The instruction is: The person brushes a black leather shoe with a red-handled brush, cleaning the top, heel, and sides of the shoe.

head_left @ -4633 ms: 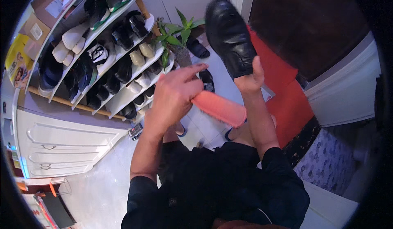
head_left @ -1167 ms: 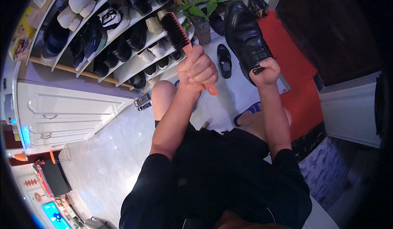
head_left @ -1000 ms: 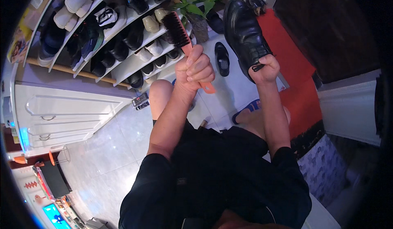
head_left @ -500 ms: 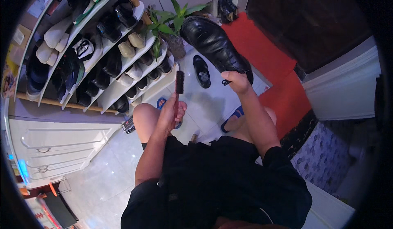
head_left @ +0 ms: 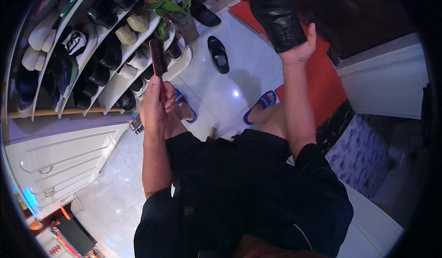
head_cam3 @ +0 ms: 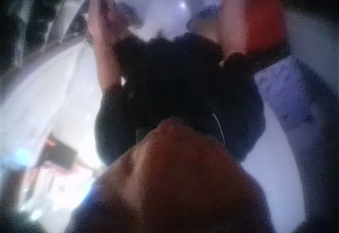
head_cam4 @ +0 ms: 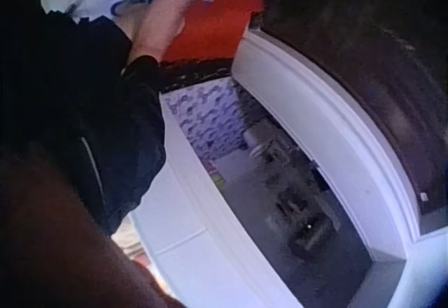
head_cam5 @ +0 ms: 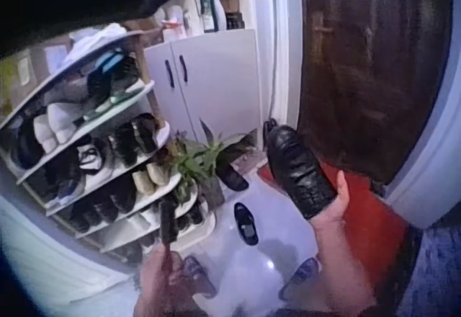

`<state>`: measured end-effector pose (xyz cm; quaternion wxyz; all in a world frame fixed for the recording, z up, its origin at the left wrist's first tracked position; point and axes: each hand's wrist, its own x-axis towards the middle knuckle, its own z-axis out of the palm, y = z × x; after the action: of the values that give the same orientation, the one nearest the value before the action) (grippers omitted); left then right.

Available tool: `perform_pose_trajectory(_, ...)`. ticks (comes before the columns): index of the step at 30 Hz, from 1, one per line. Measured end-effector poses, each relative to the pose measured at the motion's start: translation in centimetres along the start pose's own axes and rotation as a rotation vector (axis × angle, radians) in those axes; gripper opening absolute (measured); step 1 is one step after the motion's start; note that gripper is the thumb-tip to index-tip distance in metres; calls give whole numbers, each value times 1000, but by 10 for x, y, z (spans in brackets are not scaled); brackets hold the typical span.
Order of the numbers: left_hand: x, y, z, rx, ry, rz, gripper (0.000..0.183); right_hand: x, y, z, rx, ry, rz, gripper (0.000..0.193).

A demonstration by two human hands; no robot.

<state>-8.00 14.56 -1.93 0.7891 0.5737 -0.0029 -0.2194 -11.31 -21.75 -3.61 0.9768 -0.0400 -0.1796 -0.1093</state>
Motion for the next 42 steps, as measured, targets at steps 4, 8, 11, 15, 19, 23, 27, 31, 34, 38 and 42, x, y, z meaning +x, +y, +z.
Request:
perform_pose_trajectory(4, 32, -39, 5, 347, -70, -163, 26, -9, -13, 1, -4, 131, -63, 71)
perform_pose_trajectory(8, 111, -144, 4, 945, -208, -207, 31, -13, -35, -1, -86, 240, -214, 60)
perform_pose_trajectory(11, 155, -205, 1, 1190, -323, 13, 36, -23, -50, 0, -2, 188, -242, 52)
perform_pose_trajectory(15, 205, -251, 9, 1369, -440, -1, 36, -31, -75, 4, -51, 245, -352, 49)
perform_pose_trajectory(19, 240, -299, 20, 1482, -508, -30, 38, -37, -99, -1, -221, 509, -526, 58)
perform_pose_trajectory(23, 280, -362, -2, 1518, -582, -75, 35, -32, -108, -10, -230, 460, -516, 62)
perform_pose_trajectory(27, 300, -384, -5, 1596, -611, -86, 22, -30, -118, -24, -268, 414, -441, 68)
perform_pose_trajectory(31, 308, -381, -7, 1641, -610, 66, 17, -26, -119, -27, -301, 520, -449, 68)
perform_pose_trajectory(34, 313, -367, -5, 1605, -664, 250, 13, -31, -121, -31, -363, 548, -438, 64)
perform_pose_trajectory(38, 320, -324, 3, 1501, -704, 427, 16, -21, -121, -32, -417, 535, -386, 57)
perform_pose_trajectory(42, 354, -297, 32, 1456, -656, 597, 13, -27, -127, -35, -403, 718, -470, 57)
